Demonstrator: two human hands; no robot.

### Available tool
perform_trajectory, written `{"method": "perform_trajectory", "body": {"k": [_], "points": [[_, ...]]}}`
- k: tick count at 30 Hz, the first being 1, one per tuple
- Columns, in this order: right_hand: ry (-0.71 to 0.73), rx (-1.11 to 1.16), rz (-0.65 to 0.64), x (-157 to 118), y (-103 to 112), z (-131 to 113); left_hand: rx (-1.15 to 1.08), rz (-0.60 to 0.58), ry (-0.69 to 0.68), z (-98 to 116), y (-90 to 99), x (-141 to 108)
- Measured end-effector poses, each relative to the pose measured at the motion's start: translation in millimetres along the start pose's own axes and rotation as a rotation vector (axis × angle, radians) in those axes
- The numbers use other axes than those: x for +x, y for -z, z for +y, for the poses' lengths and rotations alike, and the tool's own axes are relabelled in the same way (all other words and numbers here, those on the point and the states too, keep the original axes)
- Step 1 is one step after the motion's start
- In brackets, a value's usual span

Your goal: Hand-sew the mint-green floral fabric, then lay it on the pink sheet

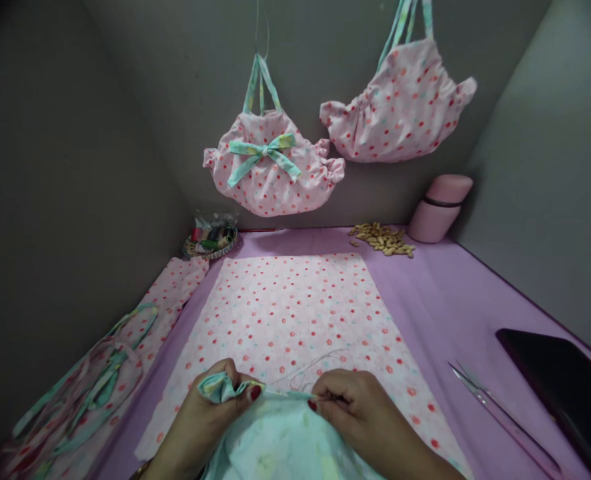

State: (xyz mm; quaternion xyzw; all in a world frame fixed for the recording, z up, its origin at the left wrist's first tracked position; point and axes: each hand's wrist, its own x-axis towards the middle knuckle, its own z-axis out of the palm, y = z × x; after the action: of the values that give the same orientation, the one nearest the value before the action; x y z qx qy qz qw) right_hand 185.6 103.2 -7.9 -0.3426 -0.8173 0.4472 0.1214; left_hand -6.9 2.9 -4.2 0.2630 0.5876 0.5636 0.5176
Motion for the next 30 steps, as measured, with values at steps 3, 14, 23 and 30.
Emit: {"method": "perform_trajectory", "body": {"k": [3, 14, 23, 30], "points": [[0.002, -0.005, -0.001, -0.6, 0.7, -1.9, 0.007, -0.002, -0.001, -0.1, 0.3, 0.2], [-0.004, -0.031, 0.005, 0.0, 0.6, 0.0, 0.008, 0.015, -0.016, 5.4, -2.7, -1.9], [0.003, -0.01, -0.004, 0.8, 1.6, -2.2, 0.388, 0.096, -0.033, 4.7, 3.6, 1.4], [0.003, 0.019, -0.004, 1.0, 1.6, -1.8, 0.185, -0.024, -0.004, 5.4, 2.9, 0.7]]}}
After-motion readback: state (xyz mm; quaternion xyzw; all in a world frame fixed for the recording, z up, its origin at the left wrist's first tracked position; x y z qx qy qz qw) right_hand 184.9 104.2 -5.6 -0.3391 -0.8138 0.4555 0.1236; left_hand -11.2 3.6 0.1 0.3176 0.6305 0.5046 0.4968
